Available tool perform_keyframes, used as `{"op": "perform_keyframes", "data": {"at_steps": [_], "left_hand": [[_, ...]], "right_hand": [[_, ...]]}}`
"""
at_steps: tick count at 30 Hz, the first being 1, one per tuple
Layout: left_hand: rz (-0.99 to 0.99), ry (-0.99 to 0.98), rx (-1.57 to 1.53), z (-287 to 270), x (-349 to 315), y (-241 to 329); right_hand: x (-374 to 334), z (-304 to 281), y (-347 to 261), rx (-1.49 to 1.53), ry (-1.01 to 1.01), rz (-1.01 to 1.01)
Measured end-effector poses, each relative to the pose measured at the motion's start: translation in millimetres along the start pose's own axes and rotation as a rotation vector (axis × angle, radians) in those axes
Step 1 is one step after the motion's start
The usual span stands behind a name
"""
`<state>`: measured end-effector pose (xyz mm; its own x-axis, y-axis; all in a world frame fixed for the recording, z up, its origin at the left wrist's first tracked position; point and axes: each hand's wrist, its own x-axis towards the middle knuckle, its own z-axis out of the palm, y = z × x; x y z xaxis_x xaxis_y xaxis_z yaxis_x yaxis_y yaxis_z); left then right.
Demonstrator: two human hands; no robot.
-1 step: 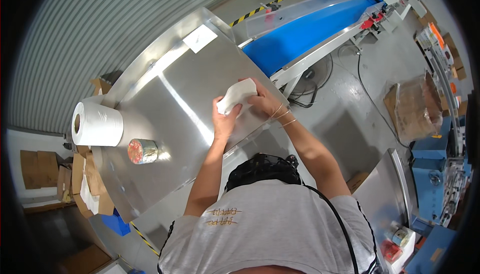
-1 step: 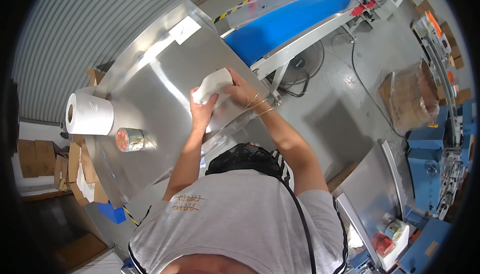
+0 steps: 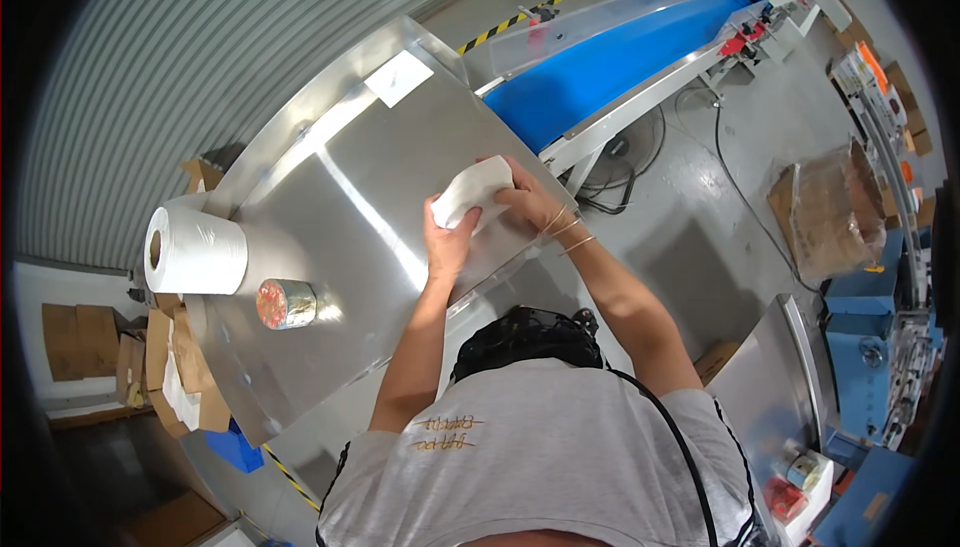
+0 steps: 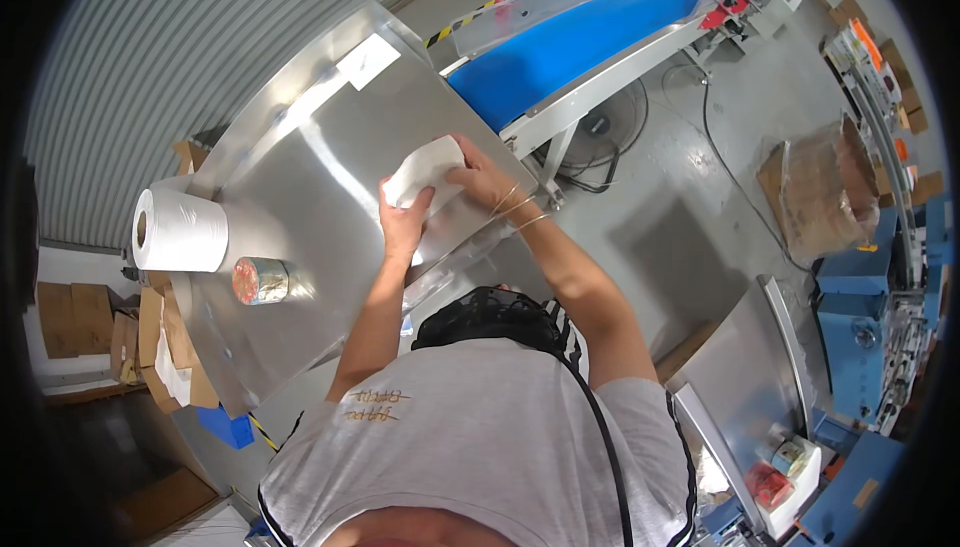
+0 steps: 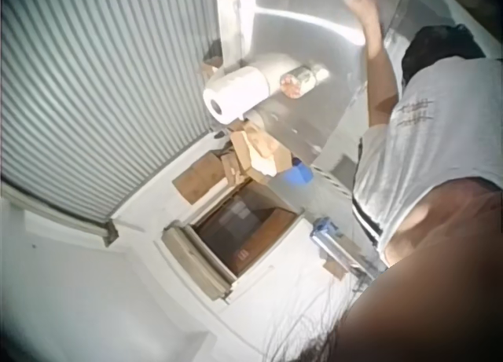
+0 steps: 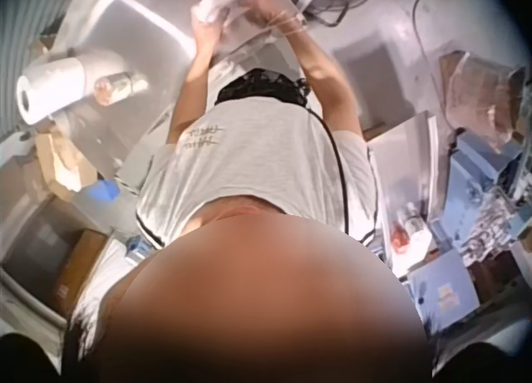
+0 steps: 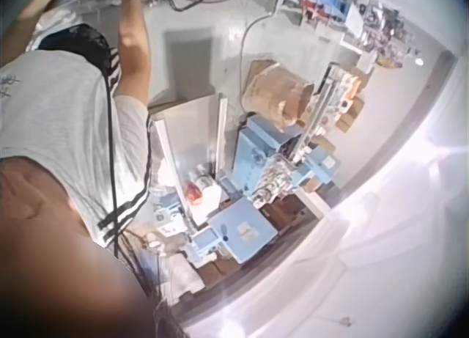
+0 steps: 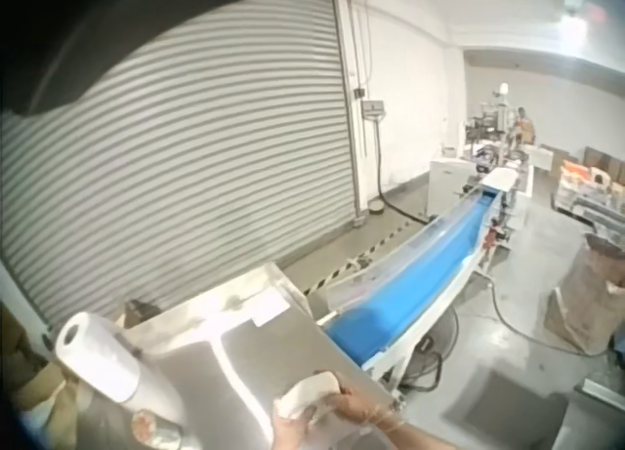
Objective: Loading stacks of paper sheets onto a conveyor belt and feeding them into a machine.
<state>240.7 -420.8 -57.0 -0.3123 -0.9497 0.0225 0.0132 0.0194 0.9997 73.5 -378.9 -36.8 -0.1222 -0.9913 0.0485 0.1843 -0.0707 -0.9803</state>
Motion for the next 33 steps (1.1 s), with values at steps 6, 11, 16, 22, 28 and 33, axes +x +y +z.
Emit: {"op": "perform_keyframes", "data": {"at_steps": [6, 11, 16, 22, 28, 33], "left_hand": [[-0.052, -0.073, -0.325, -22, 15, -8], [-0.362, 0.082, -0.325, -22, 44, 8], [-0.511, 0.038, 0.214, -39, 69, 7], [0.862, -0.173, 1.108, -22, 69, 28], [0.651, -0.498, 1.59, -14, 79, -21], [0.701, -0.61, 1.578, 2, 65, 1]], "right_hand": [[11, -1, -15, -0.161, 0.047, 0.168], [35, -15, 20, -0.545, 0.475, 0.01], [-36, -60, -14, -0.575, 0.496, 0.135], [-113, -37, 5, -0.864, 0.776, -0.127], [-201, 11, -46, -0.63, 0.578, -0.175], [-303, 4, -72, -0.547, 0.615, -0.029]]}}
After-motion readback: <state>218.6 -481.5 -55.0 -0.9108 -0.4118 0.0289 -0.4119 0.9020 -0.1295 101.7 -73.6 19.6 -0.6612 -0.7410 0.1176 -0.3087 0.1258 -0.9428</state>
